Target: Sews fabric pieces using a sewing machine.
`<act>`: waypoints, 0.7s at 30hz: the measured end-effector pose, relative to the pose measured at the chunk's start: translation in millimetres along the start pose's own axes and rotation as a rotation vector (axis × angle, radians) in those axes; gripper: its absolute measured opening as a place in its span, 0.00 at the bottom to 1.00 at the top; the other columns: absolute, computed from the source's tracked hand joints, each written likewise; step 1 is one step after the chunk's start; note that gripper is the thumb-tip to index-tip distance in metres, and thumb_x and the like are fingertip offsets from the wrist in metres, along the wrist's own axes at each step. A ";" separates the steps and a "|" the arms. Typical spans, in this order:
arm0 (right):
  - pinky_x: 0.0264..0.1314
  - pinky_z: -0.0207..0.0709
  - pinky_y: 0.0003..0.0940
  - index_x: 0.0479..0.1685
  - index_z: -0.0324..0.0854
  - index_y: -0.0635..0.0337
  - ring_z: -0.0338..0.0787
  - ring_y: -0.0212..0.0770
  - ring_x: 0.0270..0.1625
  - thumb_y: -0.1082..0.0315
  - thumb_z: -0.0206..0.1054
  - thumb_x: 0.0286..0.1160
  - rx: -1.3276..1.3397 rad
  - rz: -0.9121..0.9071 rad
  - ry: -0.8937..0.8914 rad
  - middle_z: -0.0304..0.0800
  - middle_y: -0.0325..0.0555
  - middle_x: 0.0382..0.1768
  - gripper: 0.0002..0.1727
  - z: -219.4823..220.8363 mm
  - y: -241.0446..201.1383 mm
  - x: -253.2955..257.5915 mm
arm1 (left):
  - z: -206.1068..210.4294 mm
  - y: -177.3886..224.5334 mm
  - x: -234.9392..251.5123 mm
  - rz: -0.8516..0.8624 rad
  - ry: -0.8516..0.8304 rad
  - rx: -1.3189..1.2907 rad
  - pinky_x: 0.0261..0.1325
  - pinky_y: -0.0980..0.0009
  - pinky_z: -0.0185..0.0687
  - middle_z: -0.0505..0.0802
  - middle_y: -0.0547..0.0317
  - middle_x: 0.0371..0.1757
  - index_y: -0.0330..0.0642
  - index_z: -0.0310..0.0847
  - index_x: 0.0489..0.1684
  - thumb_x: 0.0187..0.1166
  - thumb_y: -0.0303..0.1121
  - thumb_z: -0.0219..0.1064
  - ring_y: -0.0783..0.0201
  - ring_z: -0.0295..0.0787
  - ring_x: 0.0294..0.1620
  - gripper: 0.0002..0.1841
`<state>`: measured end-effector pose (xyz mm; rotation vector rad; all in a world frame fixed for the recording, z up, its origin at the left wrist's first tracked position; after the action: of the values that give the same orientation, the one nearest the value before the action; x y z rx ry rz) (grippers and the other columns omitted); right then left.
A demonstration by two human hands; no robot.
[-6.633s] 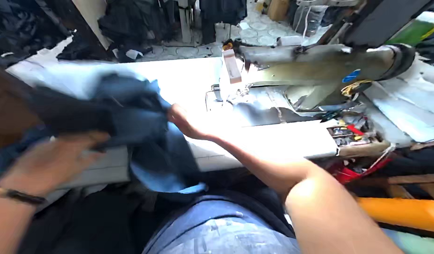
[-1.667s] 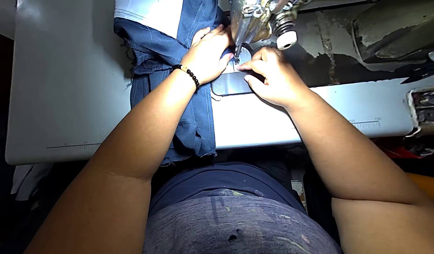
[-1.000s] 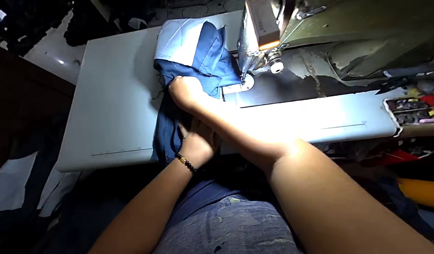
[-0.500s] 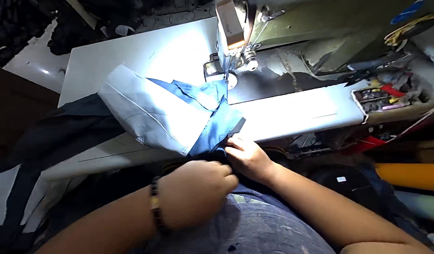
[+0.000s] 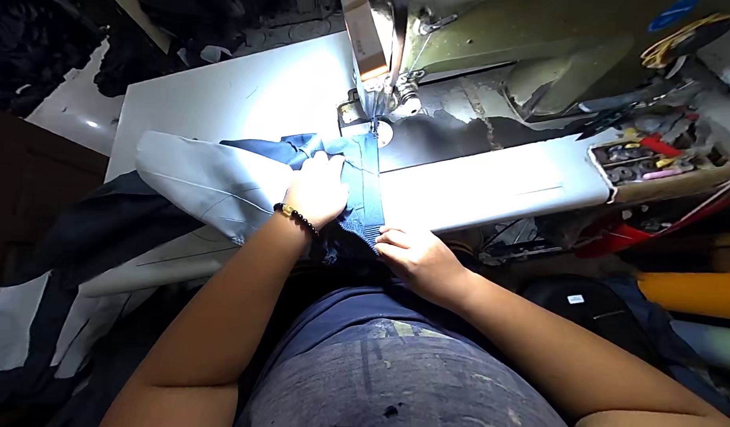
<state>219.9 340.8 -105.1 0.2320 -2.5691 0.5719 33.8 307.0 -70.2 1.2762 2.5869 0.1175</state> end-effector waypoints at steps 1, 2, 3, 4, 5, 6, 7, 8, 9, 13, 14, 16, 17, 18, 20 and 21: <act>0.64 0.82 0.37 0.39 0.91 0.59 0.92 0.44 0.59 0.67 0.59 0.86 -0.002 0.001 -0.003 0.95 0.44 0.43 0.14 -0.2 0.1 -0.5 | 3.5 2.7 -3.0 0.025 0.019 -0.008 0.67 0.37 0.75 0.81 0.37 0.73 0.42 0.71 0.84 0.83 0.42 0.67 0.36 0.76 0.75 0.30; 0.64 0.82 0.37 0.39 0.91 0.59 0.91 0.44 0.59 0.67 0.59 0.85 -0.003 0.002 -0.006 0.95 0.44 0.43 0.14 -0.9 0.1 -0.4 | 7.6 5.5 -5.4 0.057 0.038 -0.026 0.65 0.35 0.73 0.80 0.39 0.74 0.43 0.70 0.86 0.81 0.42 0.67 0.37 0.74 0.76 0.32; 0.63 0.82 0.37 0.38 0.91 0.58 0.92 0.44 0.59 0.67 0.60 0.85 -0.004 0.002 -0.006 0.95 0.44 0.42 0.14 -2.0 -0.1 -0.1 | 11.6 7.8 -7.1 0.090 0.054 -0.060 0.66 0.33 0.70 0.78 0.41 0.77 0.44 0.68 0.87 0.81 0.42 0.68 0.37 0.71 0.79 0.33; 0.63 0.82 0.38 0.38 0.91 0.58 0.92 0.44 0.59 0.68 0.60 0.85 -0.007 0.004 -0.008 0.95 0.44 0.42 0.13 -2.8 -0.3 -0.2 | 15.2 9.4 -8.7 0.112 0.067 -0.105 0.69 0.31 0.67 0.75 0.43 0.82 0.44 0.65 0.90 0.81 0.42 0.68 0.37 0.67 0.82 0.35; 0.63 0.82 0.38 0.38 0.92 0.58 0.92 0.44 0.59 0.67 0.60 0.85 -0.008 0.009 -0.012 0.95 0.44 0.43 0.13 -3.6 -0.1 -0.6 | 18.9 9.8 -10.3 0.124 0.093 -0.154 0.70 0.30 0.65 0.71 0.44 0.87 0.44 0.61 0.92 0.81 0.43 0.67 0.36 0.64 0.84 0.37; 0.63 0.82 0.38 0.38 0.92 0.58 0.91 0.44 0.59 0.67 0.60 0.84 -0.006 0.015 -0.015 0.95 0.44 0.42 0.14 -4.4 0.4 -1.1 | 22.4 9.4 -11.9 0.116 0.127 -0.203 0.70 0.29 0.63 0.64 0.47 0.92 0.46 0.55 0.94 0.81 0.44 0.65 0.36 0.61 0.86 0.40; 0.62 0.83 0.38 0.38 0.92 0.57 0.92 0.44 0.59 0.67 0.60 0.85 -0.009 0.022 -0.018 0.95 0.44 0.42 0.14 -5.2 1.3 -1.9 | 24.6 8.5 -13.9 0.090 0.174 -0.238 0.71 0.28 0.62 0.55 0.51 0.96 0.47 0.49 0.97 0.81 0.46 0.63 0.37 0.57 0.89 0.42; 0.62 0.83 0.38 0.39 0.92 0.57 0.92 0.44 0.58 0.67 0.60 0.84 -0.008 0.029 -0.020 0.95 0.44 0.42 0.14 -5.5 2.6 -3.1 | 25.2 7.2 -15.6 0.049 0.228 -0.279 0.74 0.28 0.59 0.49 0.52 0.98 0.49 0.45 0.98 0.82 0.47 0.61 0.37 0.52 0.91 0.43; 0.61 0.82 0.38 0.39 0.92 0.57 0.91 0.44 0.58 0.66 0.60 0.84 0.000 0.034 -0.016 0.95 0.43 0.42 0.13 -5.7 4.0 -4.5 | 25.0 5.5 -16.5 0.006 0.277 -0.336 0.79 0.27 0.53 0.46 0.52 0.98 0.50 0.41 0.98 0.82 0.47 0.60 0.37 0.46 0.94 0.44; 0.61 0.82 0.37 0.39 0.93 0.56 0.91 0.43 0.58 0.66 0.61 0.82 0.018 0.049 -0.012 0.94 0.42 0.43 0.13 -5.9 6.3 -6.9 | 25.0 4.3 -13.9 0.029 0.347 -0.476 0.87 0.33 0.45 0.62 0.53 0.94 0.49 0.53 0.95 0.81 0.38 0.59 0.45 0.46 0.96 0.37; 0.61 0.82 0.37 0.39 0.93 0.56 0.91 0.43 0.58 0.66 0.61 0.82 0.022 0.048 -0.010 0.94 0.42 0.43 0.13 -6.1 6.3 -6.7 | 25.0 6.4 -13.9 0.085 0.369 -0.480 0.89 0.39 0.48 0.70 0.52 0.90 0.45 0.63 0.90 0.80 0.34 0.61 0.47 0.54 0.94 0.33; 0.61 0.81 0.37 0.40 0.93 0.56 0.90 0.43 0.58 0.67 0.61 0.83 0.034 0.050 -0.014 0.94 0.42 0.43 0.13 -6.9 6.3 -6.3 | 29.8 11.7 -15.8 0.114 0.303 -0.437 0.86 0.34 0.48 0.75 0.54 0.87 0.45 0.68 0.86 0.82 0.33 0.61 0.49 0.57 0.93 0.29; 0.62 0.82 0.37 0.39 0.93 0.56 0.91 0.43 0.59 0.66 0.61 0.83 0.031 0.052 -0.018 0.95 0.42 0.43 0.13 -7.7 6.3 -6.0 | 32.3 15.2 -18.6 0.105 0.255 -0.403 0.83 0.30 0.48 0.73 0.56 0.89 0.47 0.67 0.88 0.84 0.35 0.60 0.48 0.56 0.93 0.29; 0.61 0.83 0.37 0.39 0.93 0.56 0.91 0.43 0.58 0.66 0.61 0.82 0.031 0.054 -0.024 0.95 0.43 0.43 0.13 -8.3 6.5 -5.9 | 35.0 18.1 -20.1 0.100 0.230 -0.365 0.81 0.28 0.48 0.71 0.60 0.91 0.48 0.66 0.89 0.85 0.38 0.59 0.47 0.54 0.94 0.30; 0.59 0.83 0.37 0.40 0.94 0.55 0.91 0.43 0.57 0.66 0.61 0.82 0.029 0.058 -0.039 0.94 0.42 0.43 0.13 -9.4 7.6 -5.6 | 38.8 22.0 -19.3 0.093 0.206 -0.313 0.79 0.26 0.47 0.68 0.62 0.92 0.50 0.63 0.91 0.87 0.44 0.56 0.45 0.52 0.94 0.31; 0.59 0.83 0.38 0.39 0.94 0.55 0.91 0.43 0.57 0.66 0.62 0.81 0.024 0.060 -0.039 0.95 0.42 0.43 0.13 -9.9 8.3 -5.4 | 40.5 22.5 -16.4 0.091 0.197 -0.307 0.79 0.25 0.46 0.68 0.61 0.92 0.50 0.63 0.92 0.87 0.47 0.55 0.44 0.51 0.94 0.32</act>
<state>226.6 352.9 -102.9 0.1757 -2.6162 0.6260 71.2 306.2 -102.1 1.3213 2.5369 0.6605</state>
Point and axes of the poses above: each hand's wrist, its own x-axis towards the middle knuckle, its own z-axis out of the palm, y = z × x, the point moved 7 cm from there along x, towards the middle knuckle
